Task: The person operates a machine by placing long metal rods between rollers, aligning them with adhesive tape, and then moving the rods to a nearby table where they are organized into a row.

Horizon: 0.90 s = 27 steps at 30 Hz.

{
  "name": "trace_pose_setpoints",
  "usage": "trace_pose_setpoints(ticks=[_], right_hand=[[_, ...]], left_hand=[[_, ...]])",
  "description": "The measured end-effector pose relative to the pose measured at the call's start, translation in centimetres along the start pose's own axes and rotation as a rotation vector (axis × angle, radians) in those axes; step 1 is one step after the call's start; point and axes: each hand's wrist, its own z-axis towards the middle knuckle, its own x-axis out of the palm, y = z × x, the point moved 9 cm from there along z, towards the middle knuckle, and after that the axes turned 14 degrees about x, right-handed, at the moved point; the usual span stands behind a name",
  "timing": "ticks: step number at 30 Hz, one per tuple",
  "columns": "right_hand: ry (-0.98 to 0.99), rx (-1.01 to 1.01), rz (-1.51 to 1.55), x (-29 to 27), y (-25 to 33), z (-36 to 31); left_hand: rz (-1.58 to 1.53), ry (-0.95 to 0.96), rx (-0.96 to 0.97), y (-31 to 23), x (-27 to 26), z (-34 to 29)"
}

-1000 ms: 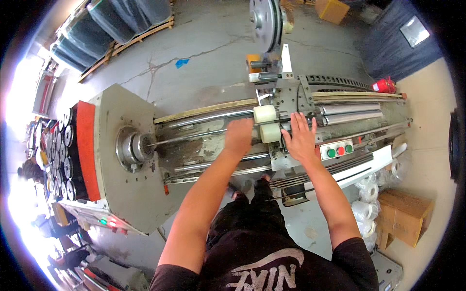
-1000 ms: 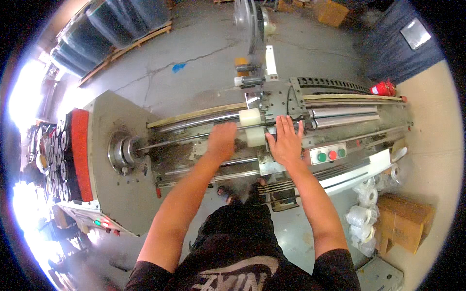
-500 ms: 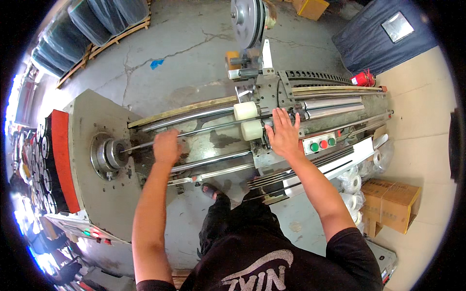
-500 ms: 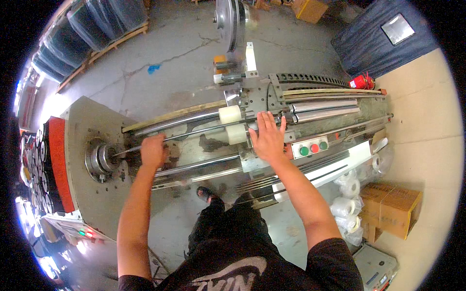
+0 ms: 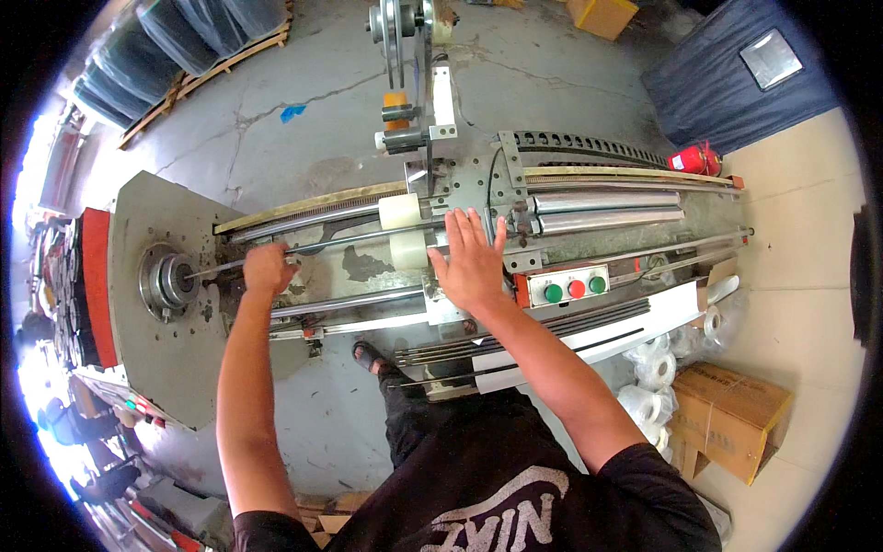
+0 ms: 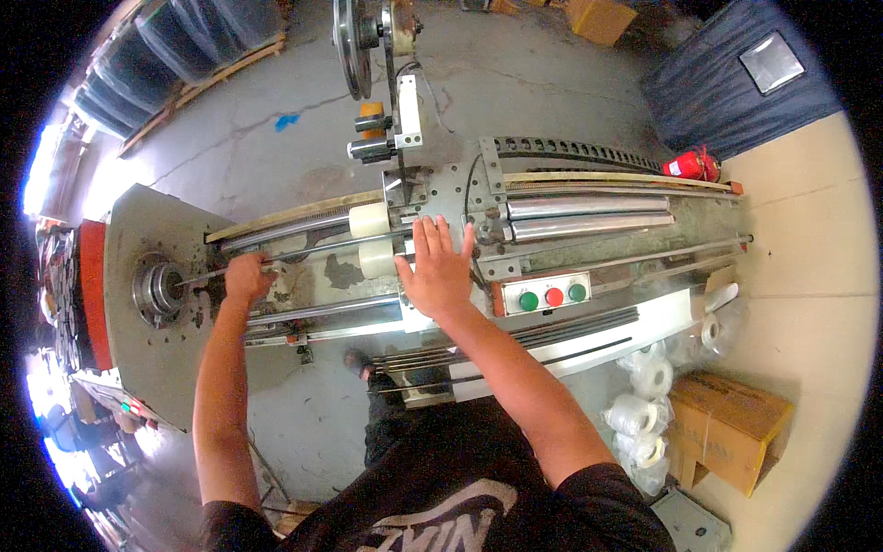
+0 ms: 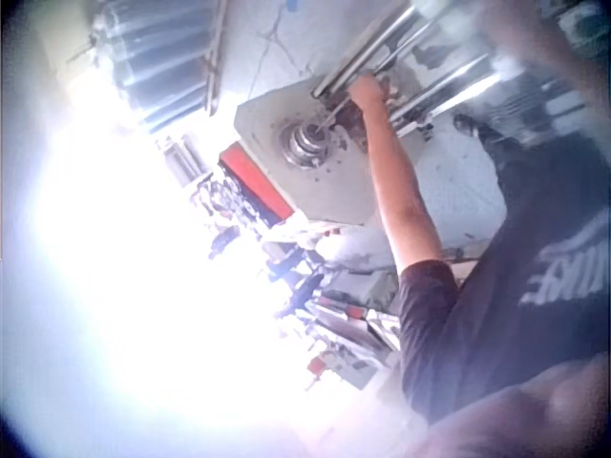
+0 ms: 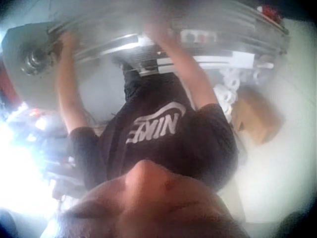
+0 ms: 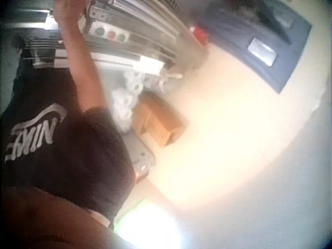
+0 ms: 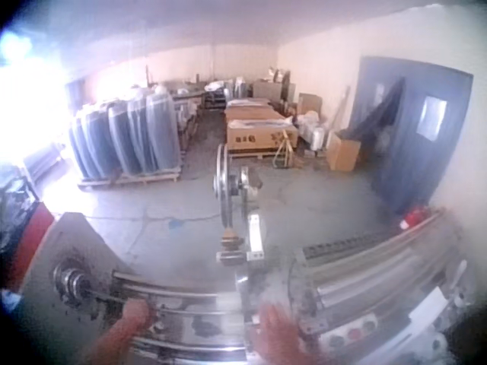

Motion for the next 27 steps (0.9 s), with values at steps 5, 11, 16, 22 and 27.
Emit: trace_pose_setpoints(ticks=[5,11,16,22,27], right_hand=[[0.063,-0.027,-0.029,-0.1,-1.3,0.4],[0.098,-0.051,-0.065,-0.2,-2.1,0.5],[0.062,-0.085,0.025,-0.8,-1.3,0.4],[0.090,-0.094,-0.027,-1.9,-1.3,1.5],[0.105,0.088,0.207,-0.6,-2.9,7.8]], left_hand=[[0.055,-0.022,0.049,-8.9,0.2,2.5],[-0.012,-0.055,0.182,-17.8,0.4,4.8],[-0.052,-0.158,0.271,-20.5,0.4,5.0],[-0.107,-0.241,0.326,-16.1,0.5,3.6],[-0.087,-0.215,0.226,-10.5,0.8,2.1]])
